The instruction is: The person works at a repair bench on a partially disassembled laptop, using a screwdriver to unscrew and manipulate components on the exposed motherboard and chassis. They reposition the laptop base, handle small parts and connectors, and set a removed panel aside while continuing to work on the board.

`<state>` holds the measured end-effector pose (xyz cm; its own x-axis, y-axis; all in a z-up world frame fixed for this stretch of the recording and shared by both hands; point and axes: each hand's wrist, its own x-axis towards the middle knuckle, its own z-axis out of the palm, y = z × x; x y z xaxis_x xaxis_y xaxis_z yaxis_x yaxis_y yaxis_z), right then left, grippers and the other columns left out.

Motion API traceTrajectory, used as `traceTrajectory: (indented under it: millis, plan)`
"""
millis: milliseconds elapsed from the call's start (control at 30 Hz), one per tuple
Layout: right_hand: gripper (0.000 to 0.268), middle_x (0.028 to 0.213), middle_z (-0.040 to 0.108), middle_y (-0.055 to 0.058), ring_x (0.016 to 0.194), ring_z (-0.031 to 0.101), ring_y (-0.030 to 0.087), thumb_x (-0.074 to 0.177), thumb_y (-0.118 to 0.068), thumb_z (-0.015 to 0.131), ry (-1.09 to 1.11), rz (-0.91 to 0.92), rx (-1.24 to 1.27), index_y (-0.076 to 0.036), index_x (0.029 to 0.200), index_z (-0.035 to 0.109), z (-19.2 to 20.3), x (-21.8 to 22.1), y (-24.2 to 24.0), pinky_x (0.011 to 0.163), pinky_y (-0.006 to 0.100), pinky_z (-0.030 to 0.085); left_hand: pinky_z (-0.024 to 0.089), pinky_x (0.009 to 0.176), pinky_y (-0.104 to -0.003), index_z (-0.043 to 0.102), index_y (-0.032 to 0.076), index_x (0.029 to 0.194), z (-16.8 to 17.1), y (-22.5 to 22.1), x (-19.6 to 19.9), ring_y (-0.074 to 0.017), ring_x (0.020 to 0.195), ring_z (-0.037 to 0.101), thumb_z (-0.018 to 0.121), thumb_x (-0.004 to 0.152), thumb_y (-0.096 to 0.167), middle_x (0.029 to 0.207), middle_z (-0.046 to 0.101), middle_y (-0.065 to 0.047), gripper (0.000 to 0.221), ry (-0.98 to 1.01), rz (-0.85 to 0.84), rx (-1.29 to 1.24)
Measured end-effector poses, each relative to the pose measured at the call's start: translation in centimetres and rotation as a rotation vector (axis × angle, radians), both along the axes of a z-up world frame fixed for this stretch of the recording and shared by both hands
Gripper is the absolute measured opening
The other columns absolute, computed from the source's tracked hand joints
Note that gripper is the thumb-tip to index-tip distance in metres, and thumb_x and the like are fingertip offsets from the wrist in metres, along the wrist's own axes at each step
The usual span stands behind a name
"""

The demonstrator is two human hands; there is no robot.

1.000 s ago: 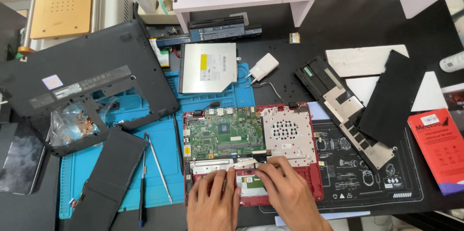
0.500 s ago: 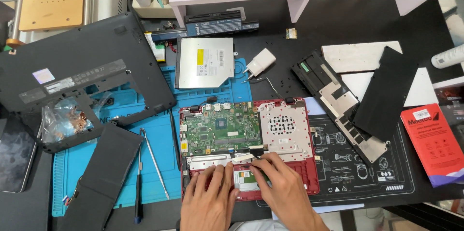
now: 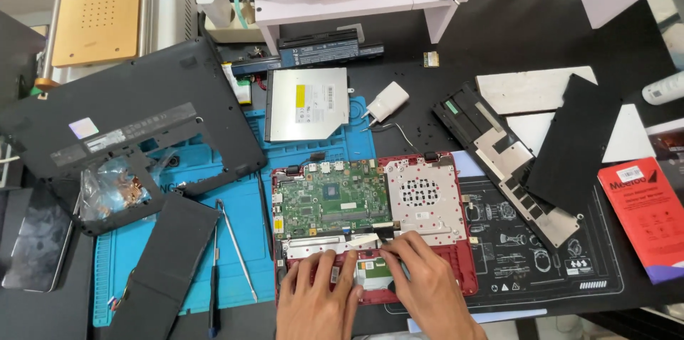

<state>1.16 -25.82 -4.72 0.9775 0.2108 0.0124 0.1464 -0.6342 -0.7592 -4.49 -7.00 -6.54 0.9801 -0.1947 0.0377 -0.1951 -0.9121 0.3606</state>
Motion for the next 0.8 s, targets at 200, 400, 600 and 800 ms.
traceTrajectory:
  millis: [200, 400, 600, 800]
  plan:
    - [0.014, 0.096, 0.066, 0.013, 0.079, 0.071, 0.040, 0.086, -0.001, 0.069, 0.096, -0.005, -0.006, 0.000, 0.100, 0.068, 0.4, 0.0, -0.1, 0.064, 0.045, 0.054, 0.035, 0.106, -0.062, 0.059, 0.015, 0.145, -0.7, 0.3, -0.7, -0.0387, 0.132, 0.049, 0.067, 0.087, 0.035, 0.137, 0.055, -0.018, 0.062, 0.073, -0.002, -0.015]
    - [0.015, 0.098, 0.067, 0.013, 0.084, 0.070, 0.041, 0.086, 0.000, 0.068, 0.059, 0.029, 0.021, 0.001, 0.101, 0.067, 0.2, -0.3, -0.4, 0.067, 0.045, 0.054, 0.033, 0.106, -0.058, 0.056, 0.014, 0.142, -2.2, 1.5, -1.8, -0.0341, 0.135, 0.047, 0.064, 0.092, 0.036, 0.142, 0.054, -0.017, 0.056, 0.013, -0.064, -0.030]
    - [0.013, 0.096, 0.068, 0.013, 0.082, 0.070, 0.041, 0.086, -0.002, 0.069, 0.133, -0.019, 0.011, -0.001, 0.099, 0.068, 0.5, -0.2, -0.3, 0.066, 0.044, 0.055, 0.037, 0.107, -0.057, 0.051, 0.013, 0.147, -0.7, 0.3, -1.2, -0.0323, 0.135, 0.047, 0.063, 0.092, 0.036, 0.140, 0.054, -0.015, 0.061, 0.043, -0.003, -0.005]
    - [0.011, 0.094, 0.070, 0.011, 0.075, 0.072, 0.034, 0.087, -0.003, 0.069, 0.135, -0.040, 0.051, -0.002, 0.098, 0.068, 0.3, -0.1, -0.5, 0.062, 0.040, 0.056, 0.040, 0.103, -0.065, 0.050, 0.021, 0.152, -0.2, -1.7, -0.6, -0.0416, 0.134, 0.048, 0.064, 0.089, 0.036, 0.140, 0.053, -0.020, 0.066, 0.119, 0.033, 0.090]
